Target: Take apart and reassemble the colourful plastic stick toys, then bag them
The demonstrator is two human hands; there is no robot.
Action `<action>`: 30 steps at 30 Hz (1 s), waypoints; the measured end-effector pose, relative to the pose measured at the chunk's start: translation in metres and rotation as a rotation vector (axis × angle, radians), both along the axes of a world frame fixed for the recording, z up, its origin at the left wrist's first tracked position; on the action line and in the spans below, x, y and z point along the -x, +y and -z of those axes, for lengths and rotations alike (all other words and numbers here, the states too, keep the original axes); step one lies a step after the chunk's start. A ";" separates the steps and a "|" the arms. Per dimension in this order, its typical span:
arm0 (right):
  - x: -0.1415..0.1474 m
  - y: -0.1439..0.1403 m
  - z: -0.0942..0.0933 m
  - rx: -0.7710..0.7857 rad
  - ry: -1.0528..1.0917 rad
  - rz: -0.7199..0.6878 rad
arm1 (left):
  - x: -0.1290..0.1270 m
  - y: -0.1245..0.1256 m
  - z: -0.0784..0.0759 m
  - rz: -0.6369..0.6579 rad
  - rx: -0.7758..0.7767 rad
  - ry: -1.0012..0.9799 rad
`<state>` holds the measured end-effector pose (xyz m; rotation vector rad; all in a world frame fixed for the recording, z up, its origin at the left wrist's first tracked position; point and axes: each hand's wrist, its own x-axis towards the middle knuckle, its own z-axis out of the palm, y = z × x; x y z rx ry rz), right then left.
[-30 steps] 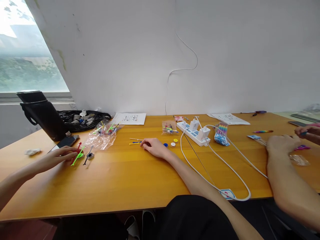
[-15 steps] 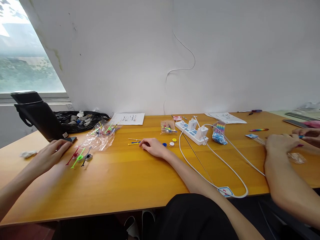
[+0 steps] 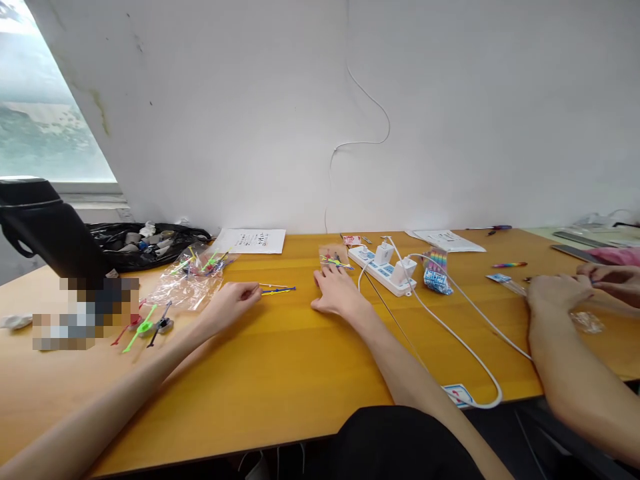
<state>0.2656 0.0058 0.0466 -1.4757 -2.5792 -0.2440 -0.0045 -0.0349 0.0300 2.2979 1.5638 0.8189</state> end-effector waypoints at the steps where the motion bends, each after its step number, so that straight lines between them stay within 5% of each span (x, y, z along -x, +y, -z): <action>1: -0.002 0.001 0.000 0.035 -0.025 0.004 | -0.001 0.000 0.006 0.025 0.008 -0.016; 5: 0.002 0.001 0.001 0.113 -0.023 -0.011 | 0.006 -0.008 0.019 0.137 0.056 -0.075; 18: -0.003 -0.001 0.003 0.226 0.139 -0.076 | 0.006 -0.008 0.018 0.237 0.089 -0.158; 25: 0.043 -0.015 0.007 0.189 0.602 -0.490 | 0.006 -0.011 0.013 0.246 0.146 -0.391; 30: 0.059 -0.023 0.021 0.232 0.726 -0.608 | 0.004 -0.009 0.017 0.358 0.245 -0.420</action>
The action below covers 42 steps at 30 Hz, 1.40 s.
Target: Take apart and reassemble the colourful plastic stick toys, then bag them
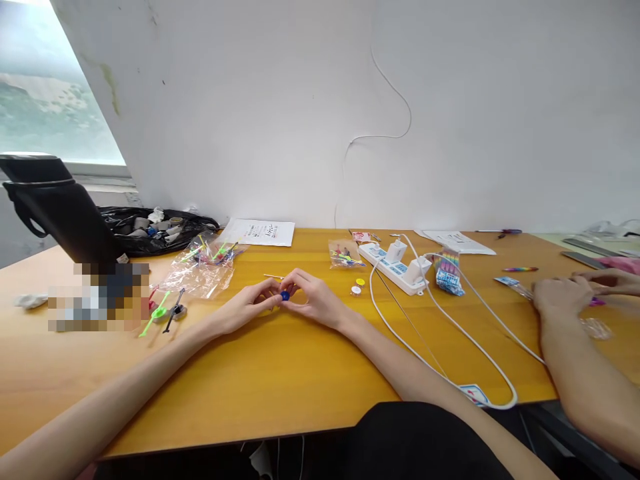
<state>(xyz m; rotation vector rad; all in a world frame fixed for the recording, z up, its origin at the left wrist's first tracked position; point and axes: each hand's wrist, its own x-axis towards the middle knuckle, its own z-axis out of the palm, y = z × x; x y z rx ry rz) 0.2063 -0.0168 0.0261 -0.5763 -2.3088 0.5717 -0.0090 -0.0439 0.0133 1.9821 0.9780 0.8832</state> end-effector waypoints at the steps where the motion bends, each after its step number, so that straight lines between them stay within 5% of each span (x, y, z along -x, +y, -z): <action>1: 0.000 0.000 0.002 0.013 -0.006 -0.013 | 0.000 0.001 0.002 0.004 0.005 0.010; 6: -0.003 0.005 0.005 0.023 -0.061 -0.009 | 0.000 0.007 0.006 -0.051 0.000 -0.012; 12: -0.019 0.026 0.013 -0.086 -0.117 0.391 | 0.004 0.014 0.006 -0.194 0.089 -0.160; 15: -0.028 0.036 0.020 -0.086 -0.228 0.479 | 0.005 0.016 0.007 -0.264 0.152 -0.266; 29: -0.030 0.038 0.021 -0.137 -0.279 0.479 | 0.004 0.018 0.008 -0.306 0.302 -0.576; 42: -0.030 0.036 0.020 -0.154 -0.289 0.469 | 0.002 0.011 0.000 -0.303 0.320 -0.618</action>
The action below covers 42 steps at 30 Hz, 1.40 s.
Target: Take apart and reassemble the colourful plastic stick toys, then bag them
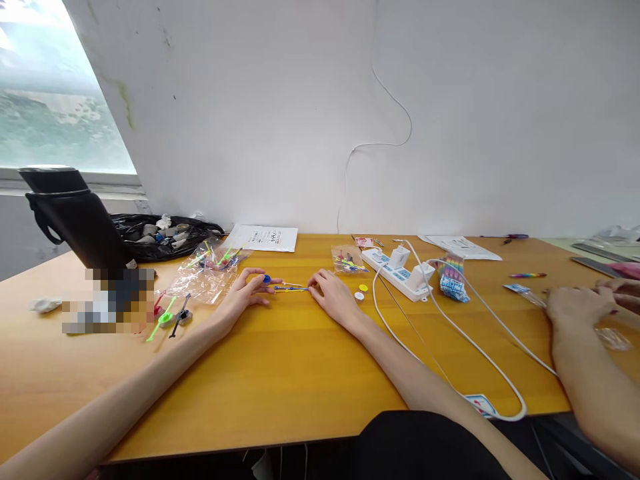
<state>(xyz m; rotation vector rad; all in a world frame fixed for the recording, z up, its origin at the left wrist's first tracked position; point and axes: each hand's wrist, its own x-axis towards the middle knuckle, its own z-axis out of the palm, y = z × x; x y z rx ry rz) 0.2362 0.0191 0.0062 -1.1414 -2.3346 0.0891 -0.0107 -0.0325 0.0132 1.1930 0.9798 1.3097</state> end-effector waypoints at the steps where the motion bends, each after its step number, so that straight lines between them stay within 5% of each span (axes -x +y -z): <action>1: 0.000 0.000 0.000 0.001 0.002 0.000 | 0.000 0.000 0.000 -0.003 0.004 -0.007; 16: 0.003 -0.004 -0.003 -0.014 -0.015 -0.010 | 0.003 0.005 0.006 -0.001 0.007 0.059; 20: 0.003 -0.003 -0.002 -0.012 -0.008 -0.013 | 0.010 0.006 0.003 0.056 -0.148 0.347; 24: 0.003 -0.001 0.001 -0.007 0.008 -0.015 | 0.030 -0.003 -0.019 0.270 -0.269 0.833; 27: 0.002 -0.001 0.001 -0.001 0.024 -0.023 | 0.045 -0.009 -0.032 0.377 -0.256 0.976; 33: 0.005 0.001 0.003 0.082 0.162 -0.046 | 0.050 -0.004 -0.028 0.403 -0.194 0.935; 42: 0.019 0.001 -0.001 0.610 0.875 -0.171 | 0.018 -0.003 -0.012 0.297 -0.193 0.412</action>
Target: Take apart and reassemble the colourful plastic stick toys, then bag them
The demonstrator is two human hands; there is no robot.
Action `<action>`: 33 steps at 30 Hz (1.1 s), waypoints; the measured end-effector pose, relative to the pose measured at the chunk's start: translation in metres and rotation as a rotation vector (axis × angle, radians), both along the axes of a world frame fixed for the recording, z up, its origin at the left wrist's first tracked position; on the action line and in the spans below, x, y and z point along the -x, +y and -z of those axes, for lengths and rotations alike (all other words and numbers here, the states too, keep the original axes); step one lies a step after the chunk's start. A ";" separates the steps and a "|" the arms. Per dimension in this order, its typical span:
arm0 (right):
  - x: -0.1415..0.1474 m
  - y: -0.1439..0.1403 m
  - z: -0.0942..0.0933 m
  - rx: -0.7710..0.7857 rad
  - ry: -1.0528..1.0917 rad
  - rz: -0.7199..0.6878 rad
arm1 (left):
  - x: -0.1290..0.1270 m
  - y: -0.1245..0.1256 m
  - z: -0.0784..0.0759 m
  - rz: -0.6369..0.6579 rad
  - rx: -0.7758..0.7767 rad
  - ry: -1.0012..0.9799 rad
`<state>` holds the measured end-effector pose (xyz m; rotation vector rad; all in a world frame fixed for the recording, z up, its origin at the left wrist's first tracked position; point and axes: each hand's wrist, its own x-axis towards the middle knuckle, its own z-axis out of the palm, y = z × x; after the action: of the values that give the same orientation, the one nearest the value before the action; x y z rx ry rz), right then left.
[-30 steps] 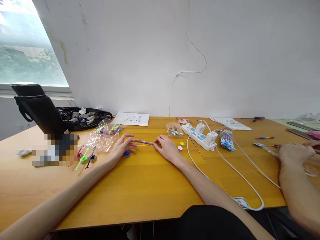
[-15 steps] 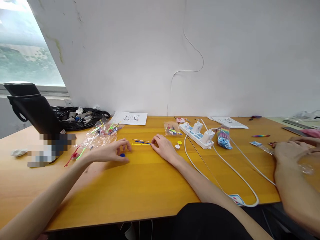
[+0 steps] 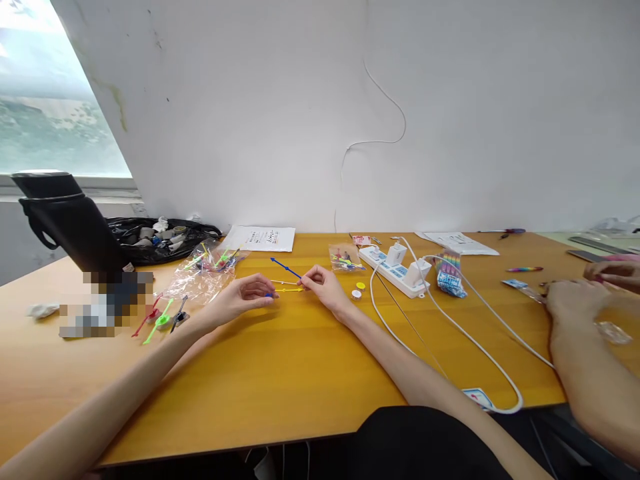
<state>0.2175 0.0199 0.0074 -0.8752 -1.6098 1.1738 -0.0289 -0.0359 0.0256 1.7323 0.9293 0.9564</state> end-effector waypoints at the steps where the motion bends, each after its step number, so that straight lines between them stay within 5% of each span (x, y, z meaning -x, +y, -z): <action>1: 0.000 -0.002 -0.002 0.026 0.039 -0.011 | -0.002 -0.001 0.002 -0.025 0.029 -0.064; 7: 0.001 -0.008 -0.006 0.114 0.191 -0.081 | -0.007 0.003 0.014 -0.164 0.082 -0.184; 15: 0.005 -0.012 -0.005 0.058 0.023 -0.140 | -0.006 0.011 0.023 -0.239 0.055 -0.319; 33: 0.003 -0.007 0.002 -0.041 -0.162 -0.117 | -0.007 0.010 0.022 -0.150 0.146 -0.282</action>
<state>0.2142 0.0125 0.0055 -0.8779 -1.8315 1.1702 -0.0217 -0.0259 0.0038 1.3778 0.9269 1.1663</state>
